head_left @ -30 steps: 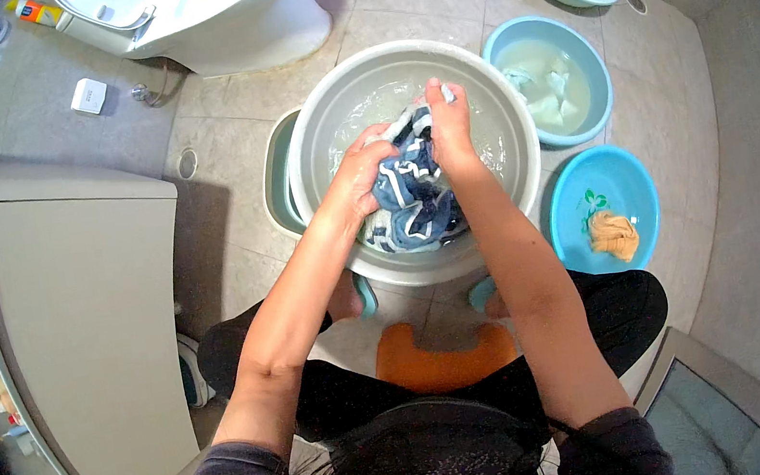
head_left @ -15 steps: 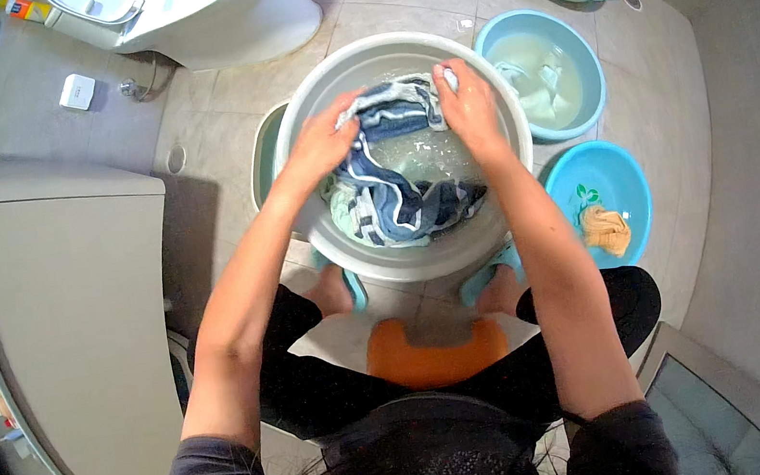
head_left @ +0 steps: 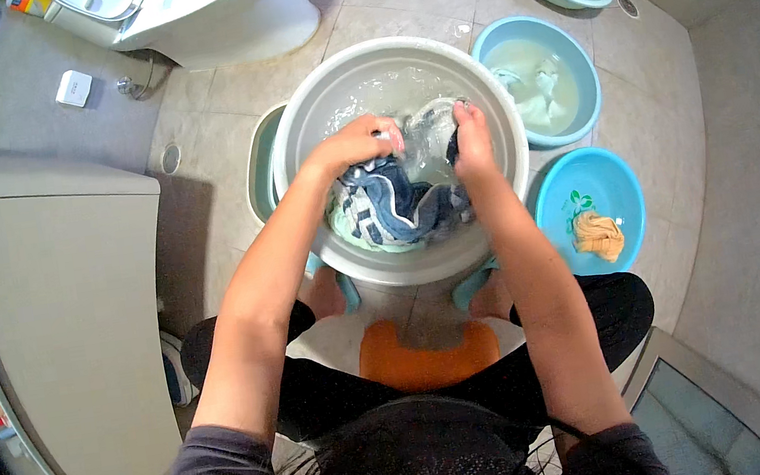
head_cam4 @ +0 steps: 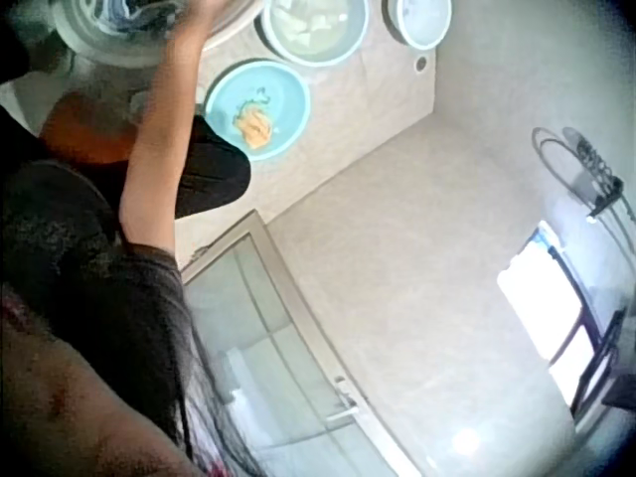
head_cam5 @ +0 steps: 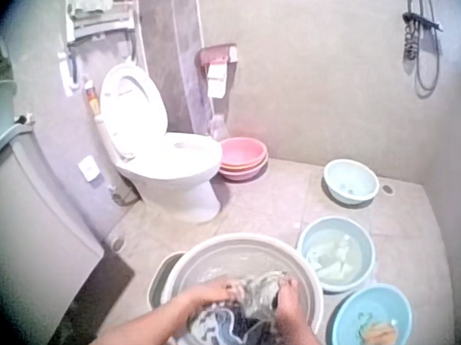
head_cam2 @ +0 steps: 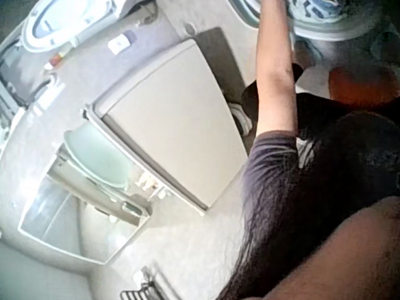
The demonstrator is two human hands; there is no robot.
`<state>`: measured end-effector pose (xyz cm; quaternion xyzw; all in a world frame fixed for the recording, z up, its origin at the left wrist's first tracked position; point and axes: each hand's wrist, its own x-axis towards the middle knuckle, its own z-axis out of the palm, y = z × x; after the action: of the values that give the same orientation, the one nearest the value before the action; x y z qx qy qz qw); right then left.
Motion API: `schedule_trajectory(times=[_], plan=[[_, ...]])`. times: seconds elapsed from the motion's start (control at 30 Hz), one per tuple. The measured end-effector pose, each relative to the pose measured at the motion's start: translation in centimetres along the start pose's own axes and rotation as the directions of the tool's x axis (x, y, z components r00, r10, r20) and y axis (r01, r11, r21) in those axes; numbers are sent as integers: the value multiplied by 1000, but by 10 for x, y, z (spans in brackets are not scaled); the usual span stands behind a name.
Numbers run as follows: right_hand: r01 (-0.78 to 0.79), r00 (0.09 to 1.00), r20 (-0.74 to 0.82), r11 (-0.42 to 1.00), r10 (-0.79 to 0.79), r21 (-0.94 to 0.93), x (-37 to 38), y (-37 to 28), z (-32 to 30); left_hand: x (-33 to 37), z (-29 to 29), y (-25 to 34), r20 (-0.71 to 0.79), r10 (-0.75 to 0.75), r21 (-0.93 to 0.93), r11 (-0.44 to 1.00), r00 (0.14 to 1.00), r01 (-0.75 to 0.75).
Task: The person sits on a small stool in a bathroom and hand-washes clothes in a large white basin filled with water. They repeatedly submerge, agitate, and wring out a dark blue garment and a light green cloth, using both hands to scrub the fabric.
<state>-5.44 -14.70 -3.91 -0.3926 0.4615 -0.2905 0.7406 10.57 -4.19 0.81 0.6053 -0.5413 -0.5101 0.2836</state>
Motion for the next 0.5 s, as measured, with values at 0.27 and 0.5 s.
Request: schedule_trajectory(times=[0.27,0.5], plan=[[-395,911,333,749,244,532,-32,-12,21,-36,11,62,-353,-172,-928,189,920,-321],[428,852,323,903,-411,21,-81,-41,59,-38,28,20,-369,-407,-922,49,835,-384]])
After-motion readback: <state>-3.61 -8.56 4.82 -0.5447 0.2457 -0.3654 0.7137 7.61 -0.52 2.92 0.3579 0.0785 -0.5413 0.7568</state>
